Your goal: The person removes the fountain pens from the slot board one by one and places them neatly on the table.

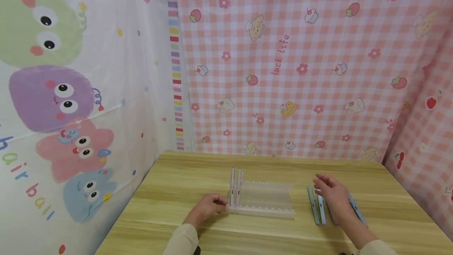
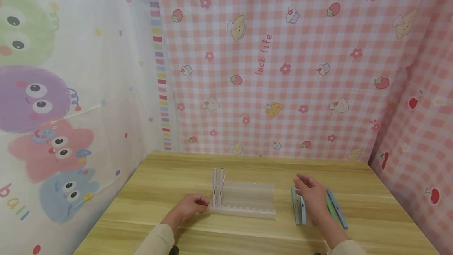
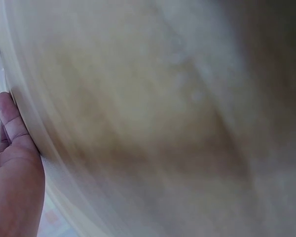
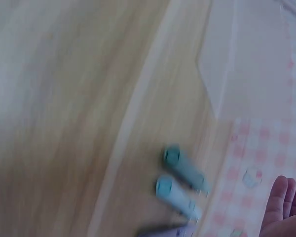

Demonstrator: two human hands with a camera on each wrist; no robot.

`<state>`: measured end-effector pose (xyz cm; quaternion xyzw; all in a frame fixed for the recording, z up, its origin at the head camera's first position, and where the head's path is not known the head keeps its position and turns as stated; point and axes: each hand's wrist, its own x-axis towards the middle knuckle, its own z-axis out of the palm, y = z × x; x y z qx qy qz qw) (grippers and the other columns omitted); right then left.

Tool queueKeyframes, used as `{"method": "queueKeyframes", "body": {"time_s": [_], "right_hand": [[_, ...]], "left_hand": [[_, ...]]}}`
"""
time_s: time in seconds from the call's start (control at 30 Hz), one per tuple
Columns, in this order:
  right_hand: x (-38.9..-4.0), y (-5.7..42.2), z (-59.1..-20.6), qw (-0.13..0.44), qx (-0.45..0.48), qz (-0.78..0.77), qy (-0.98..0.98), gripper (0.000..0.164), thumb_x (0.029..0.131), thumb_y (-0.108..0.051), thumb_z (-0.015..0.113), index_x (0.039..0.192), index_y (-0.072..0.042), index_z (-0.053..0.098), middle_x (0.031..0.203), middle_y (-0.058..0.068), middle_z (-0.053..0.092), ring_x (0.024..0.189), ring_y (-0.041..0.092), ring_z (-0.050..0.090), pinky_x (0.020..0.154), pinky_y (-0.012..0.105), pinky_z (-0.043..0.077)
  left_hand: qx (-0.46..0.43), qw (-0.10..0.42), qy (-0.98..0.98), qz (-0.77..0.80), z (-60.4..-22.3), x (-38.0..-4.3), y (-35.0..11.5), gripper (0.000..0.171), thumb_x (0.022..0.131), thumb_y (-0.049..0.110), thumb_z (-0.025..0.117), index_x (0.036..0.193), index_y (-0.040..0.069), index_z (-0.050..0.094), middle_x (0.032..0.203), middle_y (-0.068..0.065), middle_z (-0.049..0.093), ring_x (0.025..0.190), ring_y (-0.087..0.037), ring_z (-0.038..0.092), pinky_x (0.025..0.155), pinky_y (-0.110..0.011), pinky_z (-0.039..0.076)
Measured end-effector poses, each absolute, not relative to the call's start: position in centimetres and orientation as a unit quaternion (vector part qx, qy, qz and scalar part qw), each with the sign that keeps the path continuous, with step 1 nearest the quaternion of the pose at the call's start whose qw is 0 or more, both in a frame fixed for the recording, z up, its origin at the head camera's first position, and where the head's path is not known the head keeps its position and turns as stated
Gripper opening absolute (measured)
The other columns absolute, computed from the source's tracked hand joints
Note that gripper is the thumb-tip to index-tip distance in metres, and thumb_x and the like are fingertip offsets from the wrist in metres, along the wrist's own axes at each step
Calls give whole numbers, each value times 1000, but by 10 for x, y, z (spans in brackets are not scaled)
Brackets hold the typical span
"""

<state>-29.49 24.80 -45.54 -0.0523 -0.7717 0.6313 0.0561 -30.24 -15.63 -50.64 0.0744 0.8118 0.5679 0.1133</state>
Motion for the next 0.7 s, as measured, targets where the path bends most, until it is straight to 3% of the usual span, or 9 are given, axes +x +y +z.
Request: {"method": "queueKeyframes", "body": {"time_s": [0.13,0.33,0.57,0.7], "right_hand": [[-293,225,-456,42,-48,643,-764,52,100,-31,60,139,2,49,126,13,60,96,6,62,88,27,53],[-291,189,-455,29,-26,646,-762,44,101,-27,59,135,1,54,127,19,59,110,25,60,87,27,53],[-294,157,-462,45,-18,670,-741,34,98,-12,63,125,7,60,113,13,66,104,25,64,82,28,55],[-294,140,-469,35,-23,676,-735,34,96,-12,64,123,9,60,112,13,67,108,33,62,83,30,56]], "left_hand": [[76,115,810,570,-506,-301,-156,16,84,0,74,99,-3,67,92,-3,65,83,-15,57,76,-33,51],[83,112,810,570,-507,-301,-158,15,85,0,74,99,-2,67,91,-2,65,83,-14,58,77,-33,51],[83,106,806,576,-507,-301,-157,15,84,-1,74,98,-5,67,89,-2,65,82,-14,58,76,-33,52],[89,99,804,579,-509,-302,-157,16,84,-3,74,97,-6,67,89,-2,65,81,-13,57,75,-32,52]]}}
